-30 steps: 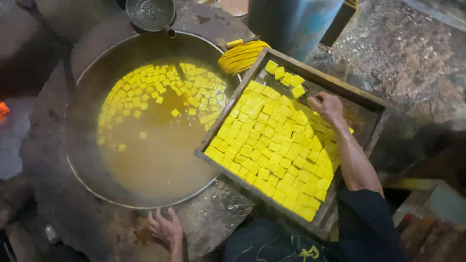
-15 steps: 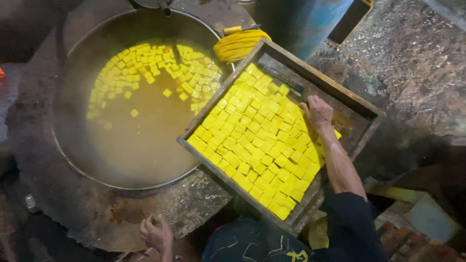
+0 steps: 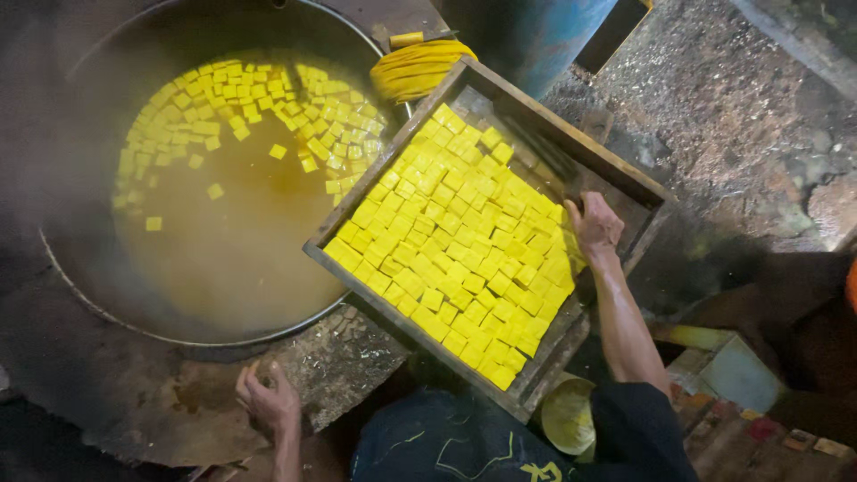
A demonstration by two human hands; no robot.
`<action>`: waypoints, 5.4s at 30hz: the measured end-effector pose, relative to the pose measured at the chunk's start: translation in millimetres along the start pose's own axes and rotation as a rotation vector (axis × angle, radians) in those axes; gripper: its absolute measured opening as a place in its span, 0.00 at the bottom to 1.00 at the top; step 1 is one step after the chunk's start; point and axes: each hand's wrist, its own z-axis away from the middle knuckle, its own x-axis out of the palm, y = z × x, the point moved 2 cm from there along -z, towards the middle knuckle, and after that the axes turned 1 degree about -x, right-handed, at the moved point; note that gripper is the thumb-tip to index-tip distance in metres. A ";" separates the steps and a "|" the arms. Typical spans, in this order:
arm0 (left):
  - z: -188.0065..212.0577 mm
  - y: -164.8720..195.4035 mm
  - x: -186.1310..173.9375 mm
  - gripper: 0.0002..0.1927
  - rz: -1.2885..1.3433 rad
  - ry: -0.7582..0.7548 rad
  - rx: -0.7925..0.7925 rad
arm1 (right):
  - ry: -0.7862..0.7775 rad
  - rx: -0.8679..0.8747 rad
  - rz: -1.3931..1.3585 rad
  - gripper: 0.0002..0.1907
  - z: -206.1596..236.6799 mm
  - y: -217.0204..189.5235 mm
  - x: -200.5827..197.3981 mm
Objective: The person uses a slotted skimmer to scoop yellow tofu cubes out of a large vat of hot liquid and transfers them onto a bamboo draining tray, arranging the cubes across the tray. They repeat the scooping cycle, occasionally steadying the tray by hand, until the tray is filled with tofu.
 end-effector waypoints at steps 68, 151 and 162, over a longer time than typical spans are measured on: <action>-175.6 -119.3 71.0 0.21 -0.009 0.019 0.168 | -0.804 -0.131 -0.504 0.22 -83.4 -725.4 531.5; 11.5 158.4 69.9 0.16 0.460 -0.229 0.601 | -0.015 0.063 0.304 0.14 136.1 52.5 -118.9; -146.9 -62.5 -21.2 0.17 -0.044 0.002 0.306 | -0.271 0.367 -1.153 0.12 49.3 -384.4 126.6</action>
